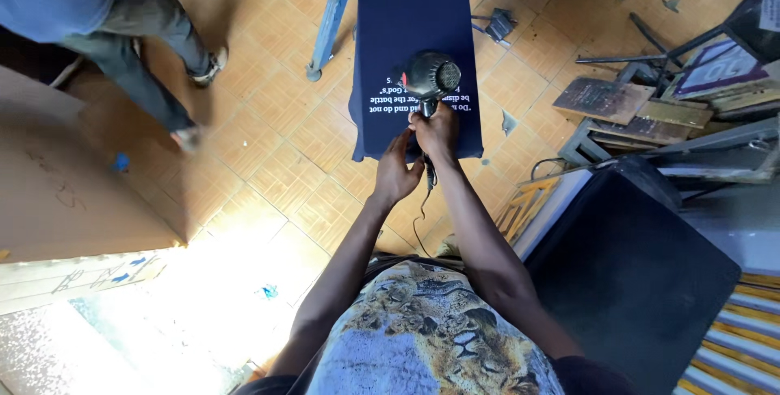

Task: The person uses a handheld heat gun to apply heat to a printed design on a dark t-shirt laid flat on a table. The person repeatedly flips the t-shirt over to heat both sides of the print area, moving the heat gun across the surface in a sweeping motion.

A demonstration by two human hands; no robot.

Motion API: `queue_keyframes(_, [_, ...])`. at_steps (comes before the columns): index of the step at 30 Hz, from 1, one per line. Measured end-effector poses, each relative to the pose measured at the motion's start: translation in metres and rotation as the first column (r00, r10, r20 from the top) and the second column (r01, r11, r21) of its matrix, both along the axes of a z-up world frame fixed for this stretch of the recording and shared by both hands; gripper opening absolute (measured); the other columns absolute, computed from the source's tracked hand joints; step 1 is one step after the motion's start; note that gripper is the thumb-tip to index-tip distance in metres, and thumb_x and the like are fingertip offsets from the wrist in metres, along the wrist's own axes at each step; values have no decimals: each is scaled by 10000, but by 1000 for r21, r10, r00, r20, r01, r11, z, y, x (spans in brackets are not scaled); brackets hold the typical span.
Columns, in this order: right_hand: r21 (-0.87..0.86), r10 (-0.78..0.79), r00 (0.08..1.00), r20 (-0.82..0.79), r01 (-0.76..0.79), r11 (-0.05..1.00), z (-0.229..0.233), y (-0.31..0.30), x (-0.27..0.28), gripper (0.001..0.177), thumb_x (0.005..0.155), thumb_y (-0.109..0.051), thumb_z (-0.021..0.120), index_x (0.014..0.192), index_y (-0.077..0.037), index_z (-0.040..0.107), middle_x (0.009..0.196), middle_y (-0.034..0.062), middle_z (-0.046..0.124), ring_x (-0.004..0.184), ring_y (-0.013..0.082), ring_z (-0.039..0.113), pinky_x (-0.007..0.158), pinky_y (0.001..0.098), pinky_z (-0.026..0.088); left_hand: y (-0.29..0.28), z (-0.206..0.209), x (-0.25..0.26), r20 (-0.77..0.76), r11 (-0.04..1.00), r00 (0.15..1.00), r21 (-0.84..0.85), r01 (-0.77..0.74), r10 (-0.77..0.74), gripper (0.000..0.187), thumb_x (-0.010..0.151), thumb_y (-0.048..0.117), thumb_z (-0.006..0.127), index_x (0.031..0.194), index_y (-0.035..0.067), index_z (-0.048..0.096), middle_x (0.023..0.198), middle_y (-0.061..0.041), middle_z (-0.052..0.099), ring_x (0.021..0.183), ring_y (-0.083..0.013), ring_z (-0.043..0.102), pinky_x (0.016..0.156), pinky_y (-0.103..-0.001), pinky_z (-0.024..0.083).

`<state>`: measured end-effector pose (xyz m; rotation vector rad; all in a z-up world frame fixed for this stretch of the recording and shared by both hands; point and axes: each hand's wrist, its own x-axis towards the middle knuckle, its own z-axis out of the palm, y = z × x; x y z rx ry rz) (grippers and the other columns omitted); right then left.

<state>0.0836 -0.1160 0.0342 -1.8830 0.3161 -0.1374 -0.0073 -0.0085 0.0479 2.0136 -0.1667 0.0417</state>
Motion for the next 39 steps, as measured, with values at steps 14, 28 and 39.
queue_keyframes(14, [-76, -230, 970, -73, 225, 971, 31, -60, -15, 65, 765, -133, 757, 750, -153, 696, 520, -25, 670, 482, 87, 684, 522, 181, 498, -39, -3, -6, -2, 984, 986, 57, 169, -169, 650, 822, 248, 709, 1424, 51, 565, 1295, -236, 634, 1194, -475, 612, 984, -573, 512])
queue_keyframes(28, [-149, -320, 941, -111, 302, 941, 29, -87, -47, 121, 773, -127, 802, 870, -112, 730, 566, 23, 698, 484, 116, 693, 536, 215, 551, -23, -27, 1, -10, 985, 999, 166, -40, 42, 637, 834, 239, 718, 1400, -7, 562, 1328, -243, 614, 1244, -477, 589, 1041, -530, 490])
queue_keyframes(39, [-232, -30, 997, 74, 46, 972, 31, -20, -46, 239, 750, -144, 845, 924, -1, 767, 761, 188, 731, 832, 383, 753, 680, 445, 566, -13, 2, -12, -29, 999, 1000, 43, 3, -2, 634, 868, 158, 671, 1471, 45, 514, 1280, -257, 638, 1212, -511, 591, 978, -587, 514])
